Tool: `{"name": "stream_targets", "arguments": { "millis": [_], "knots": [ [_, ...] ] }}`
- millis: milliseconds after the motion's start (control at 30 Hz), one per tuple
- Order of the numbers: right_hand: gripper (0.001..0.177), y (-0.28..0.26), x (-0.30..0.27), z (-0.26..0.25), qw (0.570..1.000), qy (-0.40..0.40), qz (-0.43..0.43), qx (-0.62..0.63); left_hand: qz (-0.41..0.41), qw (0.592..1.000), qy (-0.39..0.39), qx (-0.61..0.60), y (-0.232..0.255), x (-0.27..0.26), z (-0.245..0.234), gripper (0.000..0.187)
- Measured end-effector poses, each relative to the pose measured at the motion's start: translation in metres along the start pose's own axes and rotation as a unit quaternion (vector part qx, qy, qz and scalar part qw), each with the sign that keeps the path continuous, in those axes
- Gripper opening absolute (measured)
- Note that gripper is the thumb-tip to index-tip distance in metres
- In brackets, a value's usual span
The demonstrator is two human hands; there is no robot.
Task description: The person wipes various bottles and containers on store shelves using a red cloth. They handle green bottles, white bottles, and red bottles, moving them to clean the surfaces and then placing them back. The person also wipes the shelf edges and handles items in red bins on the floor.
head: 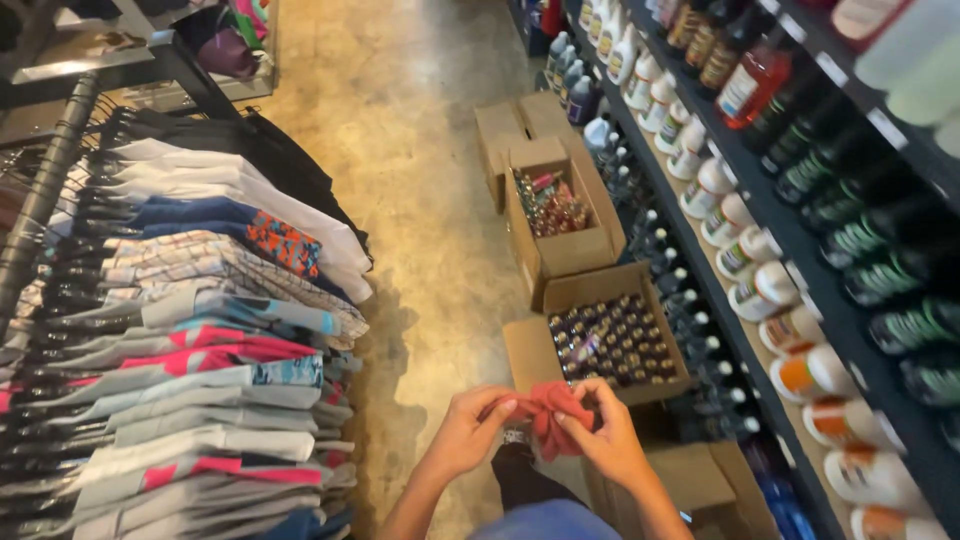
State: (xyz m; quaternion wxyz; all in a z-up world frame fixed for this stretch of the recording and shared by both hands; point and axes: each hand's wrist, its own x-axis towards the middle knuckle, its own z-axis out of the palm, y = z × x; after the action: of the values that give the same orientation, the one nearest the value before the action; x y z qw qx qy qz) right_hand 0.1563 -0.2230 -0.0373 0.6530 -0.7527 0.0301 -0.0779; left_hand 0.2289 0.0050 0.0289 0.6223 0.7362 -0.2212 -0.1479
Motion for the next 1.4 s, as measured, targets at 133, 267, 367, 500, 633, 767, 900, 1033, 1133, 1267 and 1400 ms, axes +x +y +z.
{"name": "stream_targets", "arguments": {
  "millis": [133, 267, 367, 500, 633, 767, 900, 1033, 1133, 1267, 1400],
  "knots": [
    [0.030, 0.001, 0.080, -0.011, 1.000, 0.006, 0.012, 0.027, -0.019, 0.998, -0.018, -0.057, 0.007, 0.071, -0.018, 0.019],
    [0.051, 0.006, 0.159, -0.010, 0.991, -0.099, 0.033, 0.088, 0.014, 1.000, -0.005, 0.000, 0.006, 0.135, -0.041, 0.018],
    [0.071, -0.021, 0.215, -0.004, 0.985, -0.173, 0.019, 0.008, 0.014, 1.000, 0.018, 0.000, 0.015, 0.178, -0.058, 0.017],
    [0.076, -0.058, 0.284, 0.008, 0.970, -0.218, -0.016, -0.106, 0.009, 1.000, 0.000, 0.000, 0.009, 0.234, -0.088, 0.017],
    [0.081, -0.056, 0.352, 0.031, 0.984, -0.170, 0.048, -0.025, 0.024, 0.998, -0.061, 0.000, -0.002, 0.301, -0.140, 0.016],
    [0.072, -0.043, 0.419, 0.067, 0.994, -0.037, 0.088, 0.058, 0.027, 0.996, -0.070, -0.040, -0.023, 0.372, -0.201, 0.017],
    [0.064, -0.014, 0.467, 0.110, 0.978, 0.080, 0.120, 0.153, 0.017, 0.994, -0.086, -0.059, -0.056, 0.428, -0.245, 0.020],
    [0.051, -0.003, 0.509, 0.127, 0.961, 0.186, 0.087, 0.184, -0.060, 0.980, -0.146, -0.120, -0.076, 0.483, -0.274, 0.020],
    [0.048, 0.007, 0.527, 0.122, 0.951, 0.257, 0.103, 0.138, -0.033, 0.975, -0.199, -0.093, -0.075, 0.524, -0.290, 0.019],
    [0.044, 0.025, 0.546, 0.106, 0.927, 0.352, 0.110, 0.072, 0.037, 0.975, -0.217, -0.014, -0.071, 0.584, -0.298, 0.020],
    [0.033, 0.029, 0.571, 0.080, 0.890, 0.436, 0.129, 0.032, -0.044, 0.966, -0.250, -0.040, -0.078, 0.648, -0.288, 0.019]
  ]
}}
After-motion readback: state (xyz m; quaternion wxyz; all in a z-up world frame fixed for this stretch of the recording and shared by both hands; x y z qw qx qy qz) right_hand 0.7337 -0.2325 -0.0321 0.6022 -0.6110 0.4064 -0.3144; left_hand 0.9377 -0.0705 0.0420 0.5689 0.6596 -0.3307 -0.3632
